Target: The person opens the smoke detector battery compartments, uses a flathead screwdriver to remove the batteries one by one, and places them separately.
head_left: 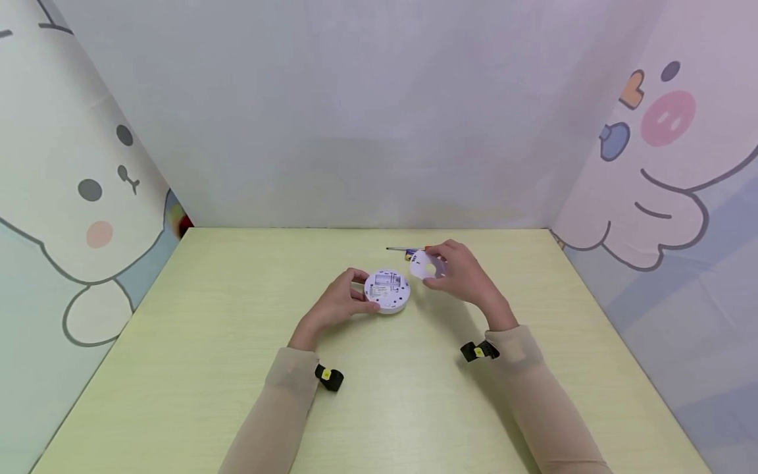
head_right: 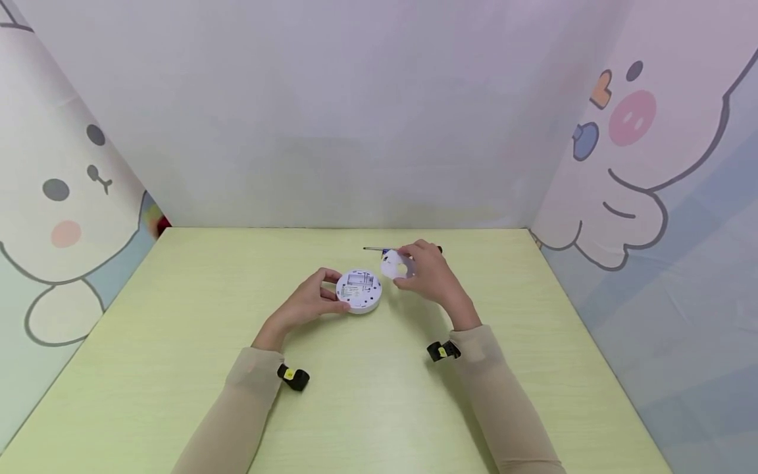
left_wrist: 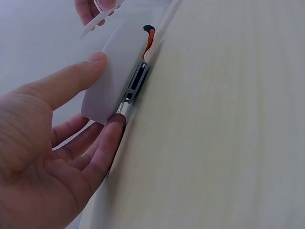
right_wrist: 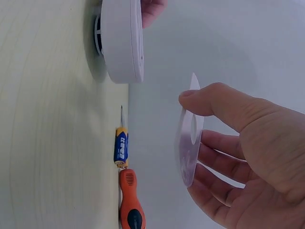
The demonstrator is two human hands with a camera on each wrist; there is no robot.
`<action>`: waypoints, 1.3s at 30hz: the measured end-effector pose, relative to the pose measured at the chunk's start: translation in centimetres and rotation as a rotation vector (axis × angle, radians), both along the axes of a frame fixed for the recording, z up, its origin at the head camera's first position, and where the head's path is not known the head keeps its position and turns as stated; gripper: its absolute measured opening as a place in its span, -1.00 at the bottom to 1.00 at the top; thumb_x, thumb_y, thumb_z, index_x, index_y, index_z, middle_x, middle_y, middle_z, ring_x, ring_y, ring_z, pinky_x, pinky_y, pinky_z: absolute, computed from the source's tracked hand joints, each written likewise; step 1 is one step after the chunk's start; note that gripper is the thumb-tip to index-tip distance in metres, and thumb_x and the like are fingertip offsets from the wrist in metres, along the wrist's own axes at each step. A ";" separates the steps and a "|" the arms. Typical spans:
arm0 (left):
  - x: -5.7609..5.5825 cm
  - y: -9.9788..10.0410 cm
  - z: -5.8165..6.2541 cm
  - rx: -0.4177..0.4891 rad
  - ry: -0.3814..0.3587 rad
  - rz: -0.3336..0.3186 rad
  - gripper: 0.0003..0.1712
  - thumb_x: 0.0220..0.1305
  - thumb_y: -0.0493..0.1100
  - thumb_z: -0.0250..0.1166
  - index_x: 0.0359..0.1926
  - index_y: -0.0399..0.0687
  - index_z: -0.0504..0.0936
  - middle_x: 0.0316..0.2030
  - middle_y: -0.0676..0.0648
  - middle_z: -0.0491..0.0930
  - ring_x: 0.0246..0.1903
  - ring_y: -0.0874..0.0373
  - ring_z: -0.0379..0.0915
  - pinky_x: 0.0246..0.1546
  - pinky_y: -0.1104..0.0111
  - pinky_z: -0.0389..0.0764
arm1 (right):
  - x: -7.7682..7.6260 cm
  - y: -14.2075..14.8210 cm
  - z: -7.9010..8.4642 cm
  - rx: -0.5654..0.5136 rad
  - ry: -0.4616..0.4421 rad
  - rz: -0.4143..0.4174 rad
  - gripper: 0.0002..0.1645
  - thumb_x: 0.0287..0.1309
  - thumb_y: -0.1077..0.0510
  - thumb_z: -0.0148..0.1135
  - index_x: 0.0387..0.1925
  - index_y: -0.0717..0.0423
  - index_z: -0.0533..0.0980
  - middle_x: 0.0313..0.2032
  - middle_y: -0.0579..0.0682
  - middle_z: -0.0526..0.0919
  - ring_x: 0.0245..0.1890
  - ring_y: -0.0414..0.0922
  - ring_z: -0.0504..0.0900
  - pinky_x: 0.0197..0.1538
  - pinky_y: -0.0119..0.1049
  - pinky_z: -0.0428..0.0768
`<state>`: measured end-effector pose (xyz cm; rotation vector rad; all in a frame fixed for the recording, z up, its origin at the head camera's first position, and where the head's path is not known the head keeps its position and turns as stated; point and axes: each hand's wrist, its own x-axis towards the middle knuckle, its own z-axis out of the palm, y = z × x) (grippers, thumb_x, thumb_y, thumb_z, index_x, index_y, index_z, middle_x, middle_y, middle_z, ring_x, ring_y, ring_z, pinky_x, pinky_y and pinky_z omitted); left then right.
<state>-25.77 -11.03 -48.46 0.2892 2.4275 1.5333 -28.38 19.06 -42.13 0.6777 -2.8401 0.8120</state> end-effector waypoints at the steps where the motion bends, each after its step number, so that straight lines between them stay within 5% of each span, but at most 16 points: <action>1: 0.0 0.0 0.0 0.000 0.001 -0.002 -0.18 0.18 -0.10 0.66 0.37 -0.01 0.44 0.30 -0.04 0.52 -0.02 0.10 0.64 0.00 0.20 0.64 | 0.0 -0.1 0.0 -0.002 0.001 0.002 -0.27 0.05 0.08 0.65 0.24 0.26 0.61 0.08 0.14 0.65 0.01 0.08 0.56 0.11 0.01 0.55; 19: 0.0 -0.9 0.1 0.008 -0.006 -0.002 -0.18 0.19 -0.09 0.65 0.39 0.00 0.43 0.27 -0.04 0.57 0.04 0.10 0.65 0.04 0.19 0.66 | 0.1 -0.1 -0.5 0.014 0.021 0.018 -0.29 0.05 0.11 0.65 0.22 0.28 0.62 0.06 0.15 0.66 -0.03 0.06 0.57 0.04 -0.01 0.58; 39: 0.0 -1.3 0.6 0.015 0.003 -0.019 -0.48 0.39 -0.15 0.49 0.27 -0.01 0.50 0.21 -0.03 0.61 0.16 0.05 0.62 0.14 0.12 0.65 | 0.0 0.0 -0.2 0.033 -0.004 0.005 -0.27 0.05 0.09 0.66 0.24 0.26 0.61 0.03 0.14 0.64 -0.06 0.07 0.55 0.02 -0.03 0.55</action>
